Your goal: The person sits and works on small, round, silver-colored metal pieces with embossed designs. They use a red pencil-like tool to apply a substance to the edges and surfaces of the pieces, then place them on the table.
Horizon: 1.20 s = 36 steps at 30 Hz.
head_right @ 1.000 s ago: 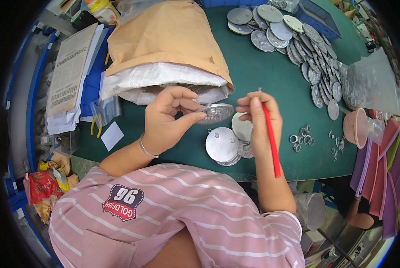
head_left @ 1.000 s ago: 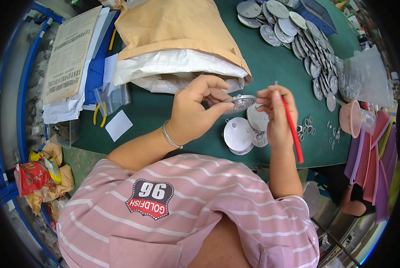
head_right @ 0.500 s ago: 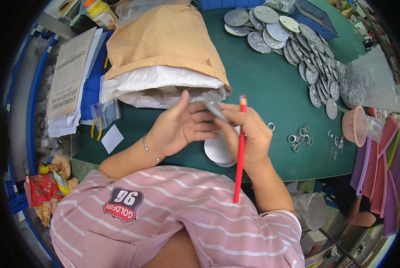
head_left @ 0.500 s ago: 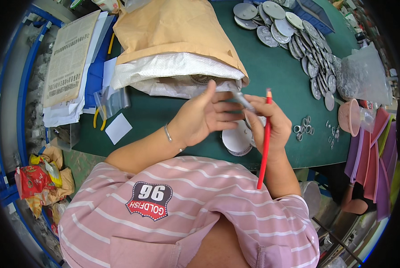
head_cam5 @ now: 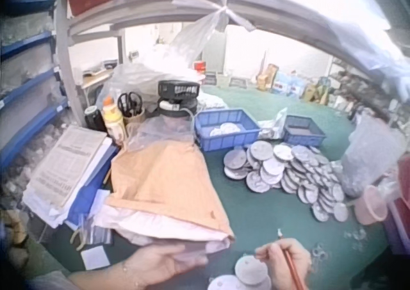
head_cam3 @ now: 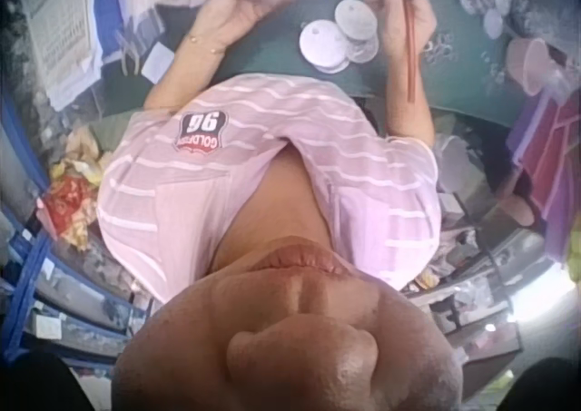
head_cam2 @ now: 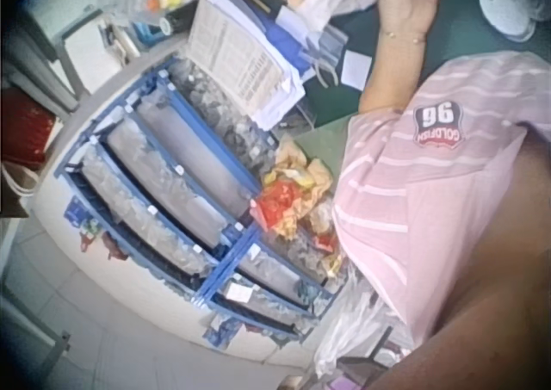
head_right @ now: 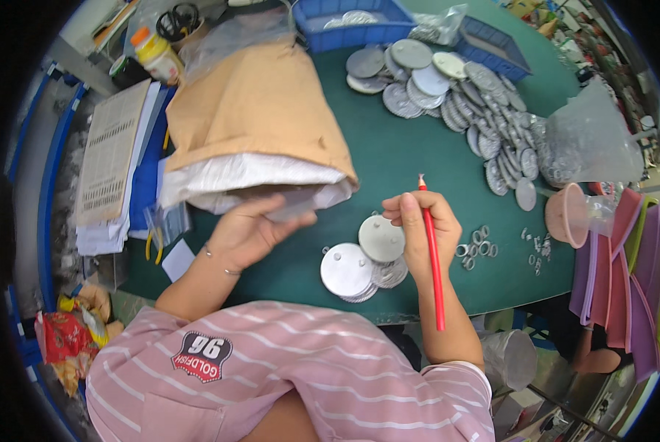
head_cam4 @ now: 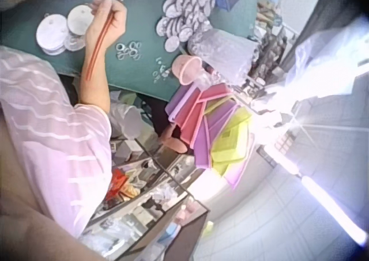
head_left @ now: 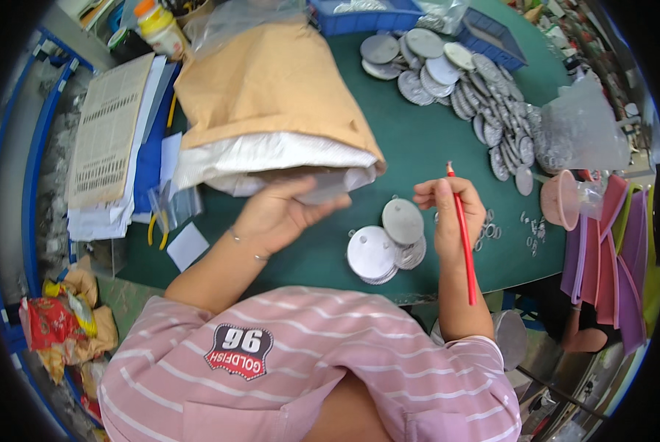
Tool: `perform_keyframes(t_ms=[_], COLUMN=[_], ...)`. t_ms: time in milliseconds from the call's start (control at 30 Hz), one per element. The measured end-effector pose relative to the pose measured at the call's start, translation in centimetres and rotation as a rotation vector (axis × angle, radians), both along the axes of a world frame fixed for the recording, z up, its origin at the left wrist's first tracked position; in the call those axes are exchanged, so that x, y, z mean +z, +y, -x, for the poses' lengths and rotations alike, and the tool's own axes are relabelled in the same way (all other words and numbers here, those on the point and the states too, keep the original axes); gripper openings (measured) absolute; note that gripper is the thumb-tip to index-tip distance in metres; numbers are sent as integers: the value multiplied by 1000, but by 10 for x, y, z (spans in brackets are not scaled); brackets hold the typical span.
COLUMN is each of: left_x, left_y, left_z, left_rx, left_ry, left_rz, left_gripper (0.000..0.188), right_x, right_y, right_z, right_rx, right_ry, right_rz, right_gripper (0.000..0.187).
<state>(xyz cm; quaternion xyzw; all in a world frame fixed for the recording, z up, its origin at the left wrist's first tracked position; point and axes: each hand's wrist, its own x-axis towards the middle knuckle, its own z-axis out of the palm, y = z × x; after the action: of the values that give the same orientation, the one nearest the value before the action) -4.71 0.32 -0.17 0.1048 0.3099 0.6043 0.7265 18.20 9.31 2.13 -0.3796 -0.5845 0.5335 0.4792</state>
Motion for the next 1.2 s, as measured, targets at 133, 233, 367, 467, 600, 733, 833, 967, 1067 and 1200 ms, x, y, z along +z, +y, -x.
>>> perform_keyframes(t_ms=[133, 233, 367, 467, 600, 733, 833, 967, 1067, 1200], left_x=[-8, -11, -7, -2, 4, 8, 16, 17, 13, 15], left_y=[32, 38, 23, 9, 5, -1, 4, 10, 6, 1], left_z=[36, 24, -15, -27, -32, -34, -48, -59, -49, -49], left_rx=[565, 533, 306, 48, -44, -38, 60, 124, 164, 353], left_ry=[-256, -177, 36, 59, 169, 302, 483, 948, 1050, 1215], left_rz=[-172, -119, 79, 89, 43, -28, -120, -351, -514, -569], left_gripper=[33, 26, 17, 13, 12, 22, 36, 65, 37, 24], right_x=[-23, -45, -55, -54, -51, -16, -4, 13, 17, 9], right_y=[63, 117, 162, 185, 197, 164, 110, 36, 6, -13], right_z=[-3, 5, 33, 44, 29, 24, 16, 3, 6, 7], right_rx=[-33, -137, -66, -14, -91, -186, -79, 110, 230, 110], right_ry=[-227, -471, -790, -920, -879, -549, -282, -98, -92, -40], right_rz=[-235, -515, -846, -1061, -1203, -937, -700, -627, -798, -523], right_gripper=[12, 16, 32, 29, 17, 21, 25, 30, 31, 30])
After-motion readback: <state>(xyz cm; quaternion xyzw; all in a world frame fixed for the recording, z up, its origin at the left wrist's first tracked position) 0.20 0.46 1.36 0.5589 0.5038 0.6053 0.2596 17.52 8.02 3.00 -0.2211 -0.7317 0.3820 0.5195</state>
